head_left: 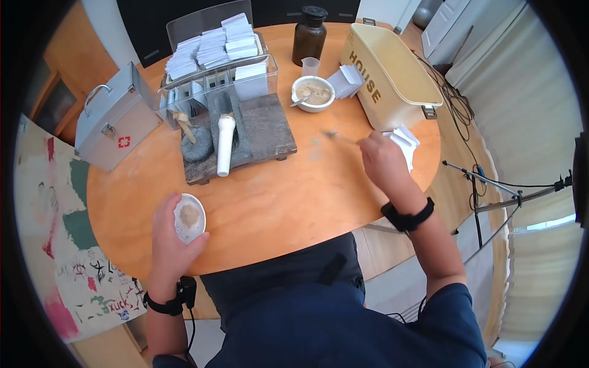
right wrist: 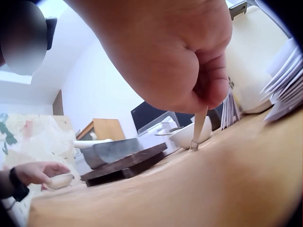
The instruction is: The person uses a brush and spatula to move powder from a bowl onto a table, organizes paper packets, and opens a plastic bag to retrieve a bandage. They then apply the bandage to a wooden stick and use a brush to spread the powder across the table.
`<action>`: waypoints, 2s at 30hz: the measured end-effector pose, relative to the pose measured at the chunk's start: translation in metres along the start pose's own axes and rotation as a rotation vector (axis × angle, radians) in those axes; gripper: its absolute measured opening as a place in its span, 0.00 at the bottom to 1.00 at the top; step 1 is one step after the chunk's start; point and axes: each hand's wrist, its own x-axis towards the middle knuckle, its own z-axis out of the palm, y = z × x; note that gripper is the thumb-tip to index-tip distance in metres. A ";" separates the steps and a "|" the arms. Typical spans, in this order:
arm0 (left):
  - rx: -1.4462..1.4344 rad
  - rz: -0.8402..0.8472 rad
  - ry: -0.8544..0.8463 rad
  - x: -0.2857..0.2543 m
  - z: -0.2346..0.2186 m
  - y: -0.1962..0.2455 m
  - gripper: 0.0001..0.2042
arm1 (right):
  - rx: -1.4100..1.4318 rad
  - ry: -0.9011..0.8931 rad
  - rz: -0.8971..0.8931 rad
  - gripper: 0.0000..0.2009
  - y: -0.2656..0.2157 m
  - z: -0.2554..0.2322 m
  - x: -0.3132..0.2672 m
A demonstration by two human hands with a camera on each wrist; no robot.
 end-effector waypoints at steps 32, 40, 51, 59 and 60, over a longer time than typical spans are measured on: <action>-0.045 -0.101 0.049 0.033 -0.003 -0.054 0.34 | -0.038 -0.025 0.115 0.03 -0.006 -0.021 -0.015; 0.014 -0.055 0.016 0.036 -0.005 -0.050 0.34 | -0.058 0.079 0.158 0.02 0.001 -0.016 -0.002; -1.332 -0.350 0.312 0.018 -0.041 -0.066 0.11 | -0.003 0.048 0.244 0.03 0.005 -0.017 0.000; -2.142 -0.320 0.344 0.015 -0.027 -0.112 0.09 | 0.158 0.005 0.222 0.05 -0.037 -0.019 -0.018; -2.202 -0.308 0.396 0.015 -0.022 -0.115 0.08 | 0.114 -0.011 0.278 0.05 -0.032 -0.018 -0.019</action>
